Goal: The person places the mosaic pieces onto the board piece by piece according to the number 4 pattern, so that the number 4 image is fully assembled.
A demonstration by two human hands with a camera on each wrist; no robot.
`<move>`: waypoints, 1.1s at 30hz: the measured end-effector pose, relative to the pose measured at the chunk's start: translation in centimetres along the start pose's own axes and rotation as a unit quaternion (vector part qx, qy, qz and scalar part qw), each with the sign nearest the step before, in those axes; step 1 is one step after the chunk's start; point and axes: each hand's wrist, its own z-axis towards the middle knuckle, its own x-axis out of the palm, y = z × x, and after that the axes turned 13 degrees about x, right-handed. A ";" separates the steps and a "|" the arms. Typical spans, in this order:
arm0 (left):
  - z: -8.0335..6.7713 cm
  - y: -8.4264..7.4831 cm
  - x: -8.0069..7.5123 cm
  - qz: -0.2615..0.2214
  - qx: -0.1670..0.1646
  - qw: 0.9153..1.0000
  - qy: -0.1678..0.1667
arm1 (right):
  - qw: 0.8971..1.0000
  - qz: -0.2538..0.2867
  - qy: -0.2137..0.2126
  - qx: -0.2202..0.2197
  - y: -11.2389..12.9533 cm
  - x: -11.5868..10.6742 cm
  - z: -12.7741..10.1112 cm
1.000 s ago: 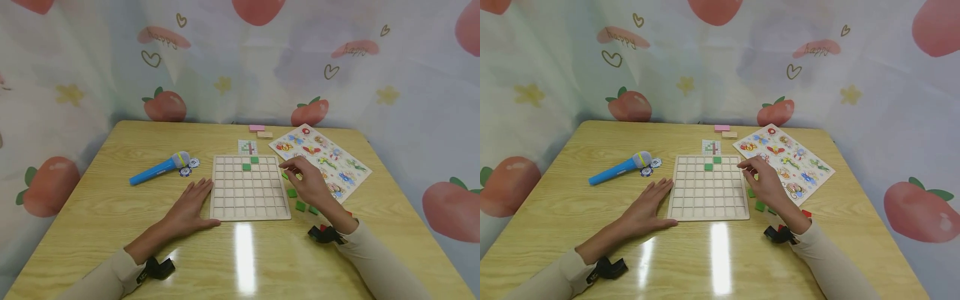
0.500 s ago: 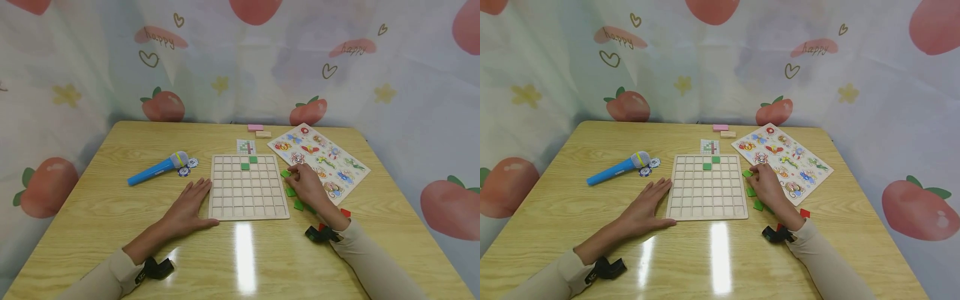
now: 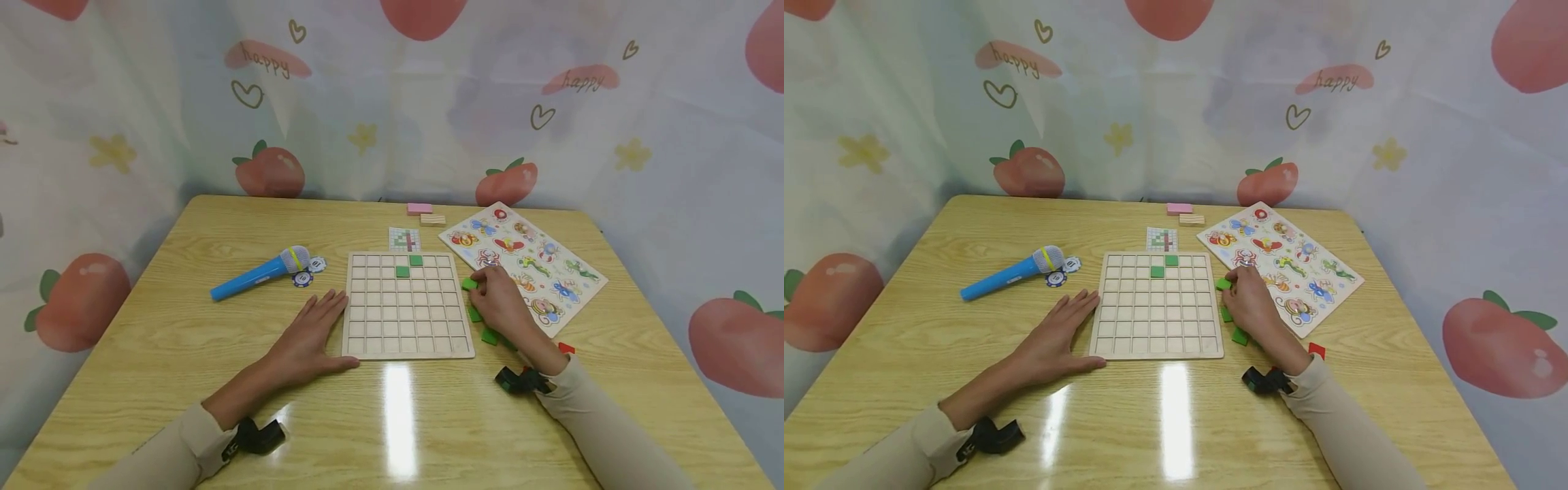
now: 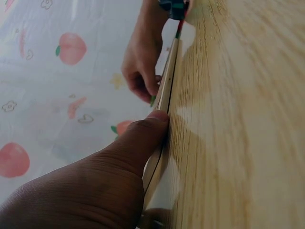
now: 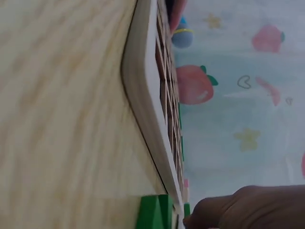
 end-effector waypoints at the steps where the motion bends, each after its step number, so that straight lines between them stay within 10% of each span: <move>1: -0.1 0.0 0.0 -0.002 -0.001 1.000 -0.001 | 1.000 0.002 0.002 -0.006 0.4 -0.1 -0.1; 14: 0.0 0.3 0.6 -0.013 0.005 1.000 -0.008 | 0.969 -0.060 0.110 -0.212 10.7 2.1 0.8; 33: 0.1 0.0 0.0 -0.005 0.002 1.000 -0.004 | 0.947 -0.121 0.128 -0.269 12.0 3.5 2.1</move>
